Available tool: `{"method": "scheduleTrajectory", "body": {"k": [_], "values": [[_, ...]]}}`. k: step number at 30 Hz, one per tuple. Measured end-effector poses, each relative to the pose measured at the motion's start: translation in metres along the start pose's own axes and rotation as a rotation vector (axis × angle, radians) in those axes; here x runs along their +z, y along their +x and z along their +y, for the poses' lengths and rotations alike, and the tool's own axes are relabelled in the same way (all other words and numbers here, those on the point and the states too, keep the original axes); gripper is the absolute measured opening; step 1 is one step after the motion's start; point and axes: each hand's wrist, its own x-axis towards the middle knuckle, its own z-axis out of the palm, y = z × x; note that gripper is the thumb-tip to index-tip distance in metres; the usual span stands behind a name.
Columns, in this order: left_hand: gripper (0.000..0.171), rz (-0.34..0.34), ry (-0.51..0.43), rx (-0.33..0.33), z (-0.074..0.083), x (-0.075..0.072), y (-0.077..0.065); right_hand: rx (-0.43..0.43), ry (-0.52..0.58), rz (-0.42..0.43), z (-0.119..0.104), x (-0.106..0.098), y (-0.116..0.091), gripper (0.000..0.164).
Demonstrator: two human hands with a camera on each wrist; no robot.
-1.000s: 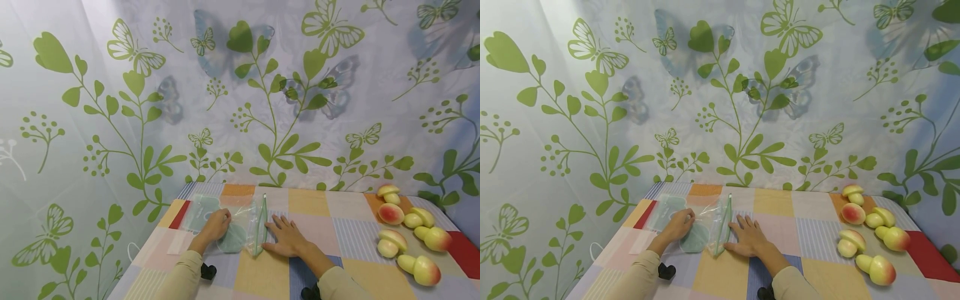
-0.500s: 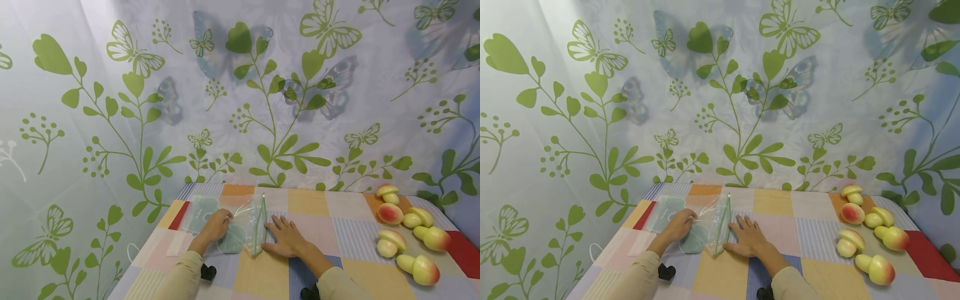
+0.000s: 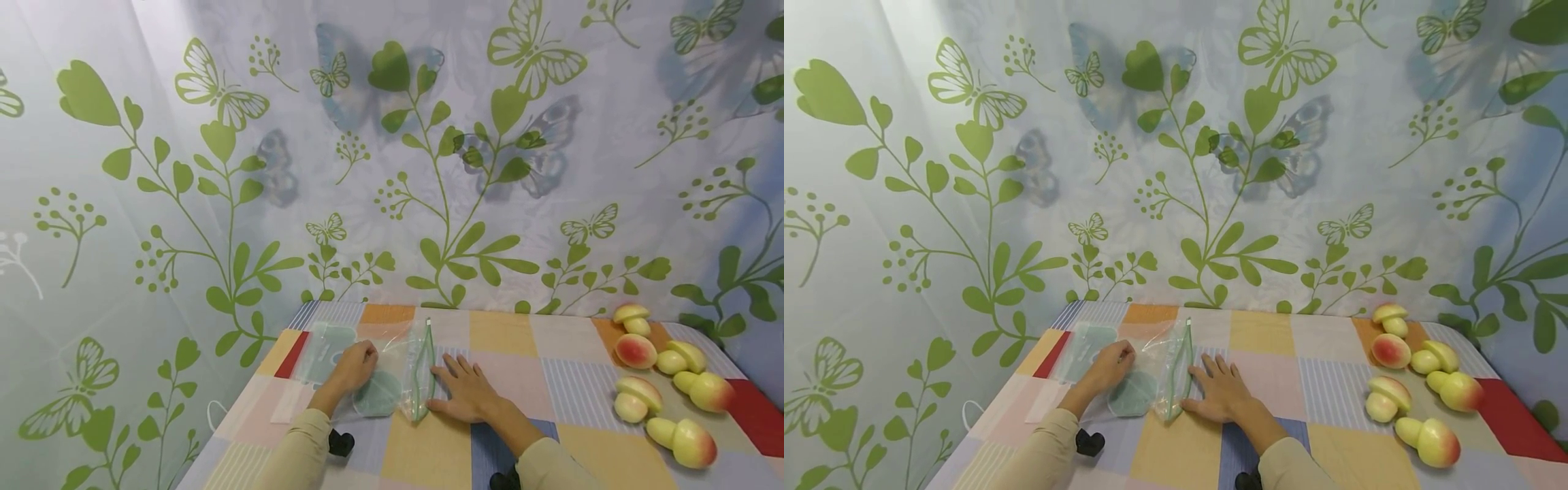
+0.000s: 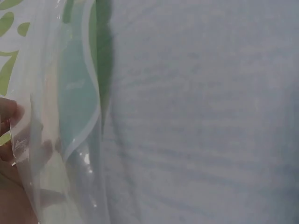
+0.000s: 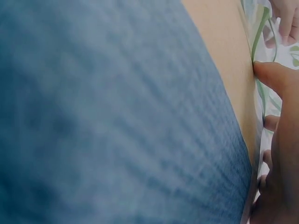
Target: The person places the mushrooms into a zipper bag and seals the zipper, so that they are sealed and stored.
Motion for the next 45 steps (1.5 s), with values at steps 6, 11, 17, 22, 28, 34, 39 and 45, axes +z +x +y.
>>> {"method": "scheduleTrajectory", "body": {"k": [6,11,17,22,28,34,39,45], "values": [[0.016,0.008,-0.057,-0.017,-0.001,0.001,0.004,0.026,-0.012,-0.014,-0.006,-0.006,-0.002,0.077],[0.017,0.017,-0.028,0.017,-0.002,0.003,0.006,-0.008,0.002,0.018,-0.004,-0.004,-0.003,0.076],[0.015,0.031,0.001,0.042,-0.001,0.005,0.005,0.01,-0.003,0.001,-0.008,-0.007,-0.003,0.075],[0.014,0.048,-0.001,0.069,-0.001,0.006,0.003,0.025,-0.012,-0.02,-0.01,-0.008,-0.003,0.077],[0.034,-0.012,0.029,-0.008,-0.002,0.009,0.003,0.017,-0.003,-0.01,-0.01,-0.007,-0.004,0.077],[0.04,-0.027,0.047,-0.032,-0.003,0.011,0.003,-0.008,0.008,0.009,-0.005,0.0,-0.003,0.082],[0.034,-0.01,0.04,-0.021,-0.002,0.009,0.003,0.011,-0.002,-0.004,-0.004,0.001,-0.002,0.083],[0.023,-0.002,0.069,0.041,0.001,0.006,0.005,0.026,0.001,-0.015,-0.009,-0.007,-0.004,0.078]]}}
